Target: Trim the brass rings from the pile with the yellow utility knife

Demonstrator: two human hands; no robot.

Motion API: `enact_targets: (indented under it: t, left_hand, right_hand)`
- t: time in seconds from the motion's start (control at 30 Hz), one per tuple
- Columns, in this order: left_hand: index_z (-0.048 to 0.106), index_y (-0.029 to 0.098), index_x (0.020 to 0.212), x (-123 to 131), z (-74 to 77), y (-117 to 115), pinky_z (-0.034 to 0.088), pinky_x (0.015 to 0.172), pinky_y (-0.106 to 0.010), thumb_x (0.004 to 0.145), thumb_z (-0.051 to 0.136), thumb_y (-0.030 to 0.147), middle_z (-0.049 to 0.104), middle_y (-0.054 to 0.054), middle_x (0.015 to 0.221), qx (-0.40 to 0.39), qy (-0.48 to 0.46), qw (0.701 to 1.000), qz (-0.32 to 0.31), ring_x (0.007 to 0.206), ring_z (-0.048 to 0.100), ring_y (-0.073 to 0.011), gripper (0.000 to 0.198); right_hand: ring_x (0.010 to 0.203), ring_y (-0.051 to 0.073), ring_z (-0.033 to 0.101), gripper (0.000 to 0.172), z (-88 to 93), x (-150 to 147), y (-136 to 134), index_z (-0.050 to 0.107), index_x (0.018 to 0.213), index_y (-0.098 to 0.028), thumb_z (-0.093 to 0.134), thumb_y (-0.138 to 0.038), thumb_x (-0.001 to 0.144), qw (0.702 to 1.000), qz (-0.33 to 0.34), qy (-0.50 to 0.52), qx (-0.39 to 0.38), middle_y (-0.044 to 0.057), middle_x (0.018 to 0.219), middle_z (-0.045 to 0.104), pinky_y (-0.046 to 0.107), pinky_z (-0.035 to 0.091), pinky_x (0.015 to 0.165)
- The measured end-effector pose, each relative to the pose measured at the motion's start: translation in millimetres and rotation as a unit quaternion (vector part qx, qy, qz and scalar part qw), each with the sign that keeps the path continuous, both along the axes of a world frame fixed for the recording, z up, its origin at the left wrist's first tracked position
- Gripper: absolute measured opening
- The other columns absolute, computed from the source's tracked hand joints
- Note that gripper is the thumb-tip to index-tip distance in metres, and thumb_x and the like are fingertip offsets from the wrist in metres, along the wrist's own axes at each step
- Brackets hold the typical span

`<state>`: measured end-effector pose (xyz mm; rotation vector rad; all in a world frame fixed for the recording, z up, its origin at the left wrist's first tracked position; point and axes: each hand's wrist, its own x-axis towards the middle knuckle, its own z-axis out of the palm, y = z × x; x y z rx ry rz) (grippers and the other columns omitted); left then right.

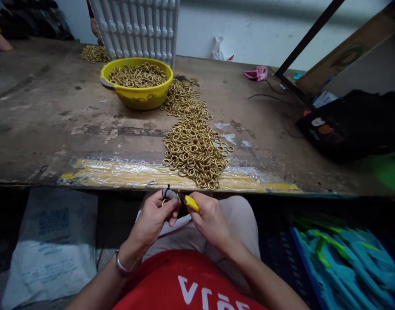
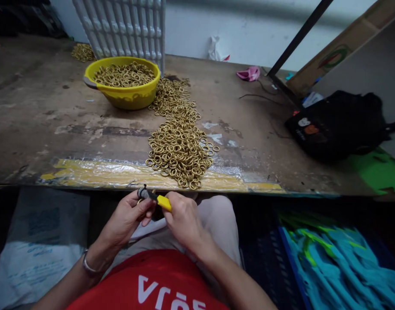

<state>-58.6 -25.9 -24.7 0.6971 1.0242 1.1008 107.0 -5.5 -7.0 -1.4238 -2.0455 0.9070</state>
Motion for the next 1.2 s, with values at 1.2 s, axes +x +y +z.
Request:
enact_targets:
  t: [1.2]
  left_hand:
    - [0.060,0.014,0.085,-28,-0.4,-7,0.025,0.033,-0.014,0.079,0.064,0.047,0.061,-0.004,0.075,-0.100,-0.114,0.988,-0.012,0.046,0.045,-0.0063,0.034]
  right_hand:
    - [0.074,0.021,0.064,0.020,-11.8,-44,64,0.059,0.096,-0.013,0.041,-0.006,0.090,0.932,0.023,-0.350,0.093,0.013,0.093,0.064,0.028,0.042,0.060]
